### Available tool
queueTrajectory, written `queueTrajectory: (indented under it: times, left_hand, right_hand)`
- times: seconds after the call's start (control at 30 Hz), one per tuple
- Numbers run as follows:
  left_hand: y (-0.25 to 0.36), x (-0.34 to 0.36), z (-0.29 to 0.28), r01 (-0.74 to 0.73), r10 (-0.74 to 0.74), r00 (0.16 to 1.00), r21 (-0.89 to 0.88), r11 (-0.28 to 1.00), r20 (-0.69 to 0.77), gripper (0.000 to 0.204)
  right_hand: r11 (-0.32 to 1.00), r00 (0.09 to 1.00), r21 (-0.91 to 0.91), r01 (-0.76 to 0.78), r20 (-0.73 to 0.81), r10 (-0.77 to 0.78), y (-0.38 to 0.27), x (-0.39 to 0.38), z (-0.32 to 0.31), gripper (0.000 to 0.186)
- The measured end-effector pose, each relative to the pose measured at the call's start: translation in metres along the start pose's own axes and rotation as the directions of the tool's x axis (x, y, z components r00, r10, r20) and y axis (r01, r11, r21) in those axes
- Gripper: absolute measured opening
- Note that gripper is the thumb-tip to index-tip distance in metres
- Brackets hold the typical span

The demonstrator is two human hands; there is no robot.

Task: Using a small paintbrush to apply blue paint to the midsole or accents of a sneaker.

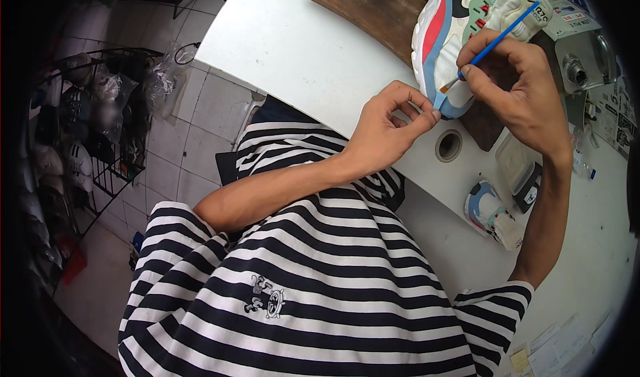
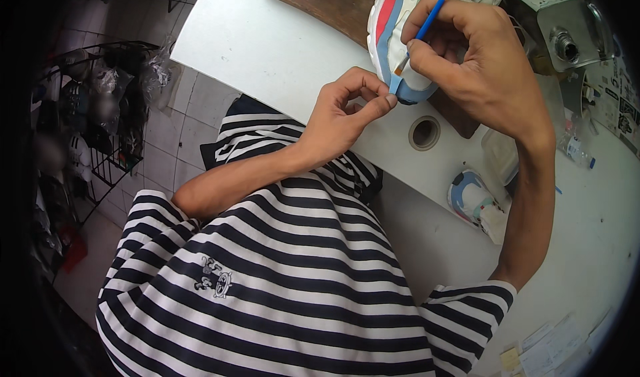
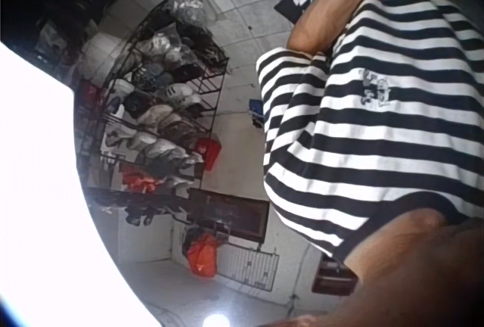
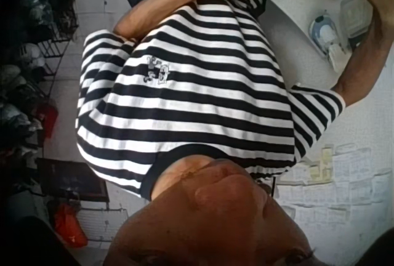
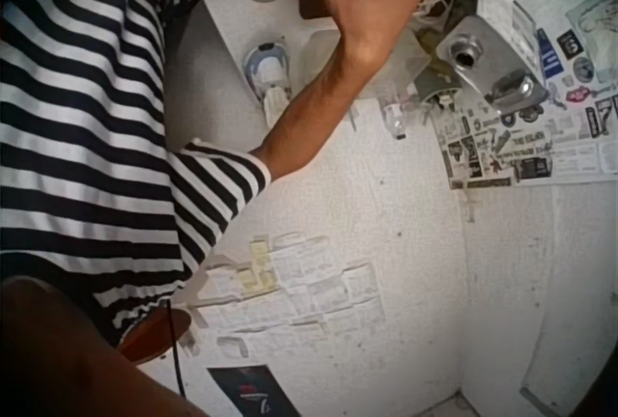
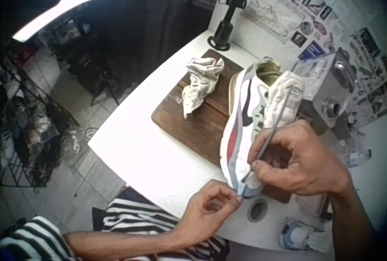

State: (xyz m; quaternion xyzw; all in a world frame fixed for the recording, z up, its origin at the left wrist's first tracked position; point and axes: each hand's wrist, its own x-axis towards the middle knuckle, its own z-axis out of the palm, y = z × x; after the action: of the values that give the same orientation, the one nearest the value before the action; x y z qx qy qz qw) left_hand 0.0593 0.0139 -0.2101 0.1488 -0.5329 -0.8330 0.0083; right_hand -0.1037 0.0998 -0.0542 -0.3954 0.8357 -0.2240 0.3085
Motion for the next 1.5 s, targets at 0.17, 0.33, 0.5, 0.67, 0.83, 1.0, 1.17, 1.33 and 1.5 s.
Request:
queueTrajectory:
  times: [0.17, 0.33, 0.5, 0.67, 0.83, 1.0, 1.17, 1.33, 1.5]
  left_hand:
    - [-0.0008, -0.0001, -0.0004, 0.024, -0.023, 1.0, -0.021, 0.999, 0.012, 0.013]
    - [-0.0002, 0.0007, -0.0006, 0.021, -0.021, 1.0, -0.001, 1.0, 0.004, 0.013]
    - [-0.0041, 0.0015, 0.0008, -0.02, 0.02, 1.0, 0.006, 1.0, -0.01, 0.012]
    - [-0.0013, 0.0006, -0.0003, 0.018, -0.018, 1.0, 0.004, 1.0, 0.005, 0.013]
    - [-0.0024, 0.0008, 0.0007, -0.005, 0.005, 1.0, -0.011, 1.0, -0.012, 0.014]
    - [-0.002, 0.0004, 0.0, 0.004, -0.004, 1.0, -0.004, 1.0, 0.003, 0.013]
    - [-0.0006, 0.0003, 0.0, 0.006, -0.006, 1.0, -0.004, 1.0, -0.002, 0.013]
    - [0.0016, 0.0014, -0.0002, 0.04, -0.04, 0.999, -0.004, 0.999, 0.012, 0.012]
    - [-0.0031, 0.0009, -0.0018, 0.005, -0.005, 1.0, -0.01, 1.0, -0.014, 0.013]
  right_hand:
    - [1.0, 1.0, -0.029, 0.007, -0.013, -0.007, -0.0001, 0.0004, 0.0003, 0.006]
    - [0.999, 0.999, -0.037, 0.023, -0.034, -0.024, 0.0, 0.0004, 0.0022, 0.007]
    - [0.997, 0.997, -0.046, 0.064, -0.048, -0.066, 0.0011, 0.0012, 0.0023, 0.007]
    - [0.997, 0.997, -0.052, 0.056, -0.049, -0.058, 0.0015, 0.0012, 0.0012, 0.007]
    - [0.998, 0.997, -0.032, 0.054, -0.049, -0.055, 0.0022, 0.0012, 0.0011, 0.007]
    - [0.988, 0.991, 0.095, 0.121, -0.068, -0.115, 0.007, -0.0005, 0.0009, 0.007]
    - [0.996, 0.996, 0.051, 0.077, -0.037, -0.075, 0.0063, -0.0005, 0.0007, 0.007]
    - [0.997, 0.997, -0.048, 0.068, -0.03, -0.069, 0.0029, -0.0001, -0.0002, 0.006]
    - [0.995, 0.994, 0.01, 0.098, -0.058, -0.097, 0.007, 0.0027, 0.003, 0.005]
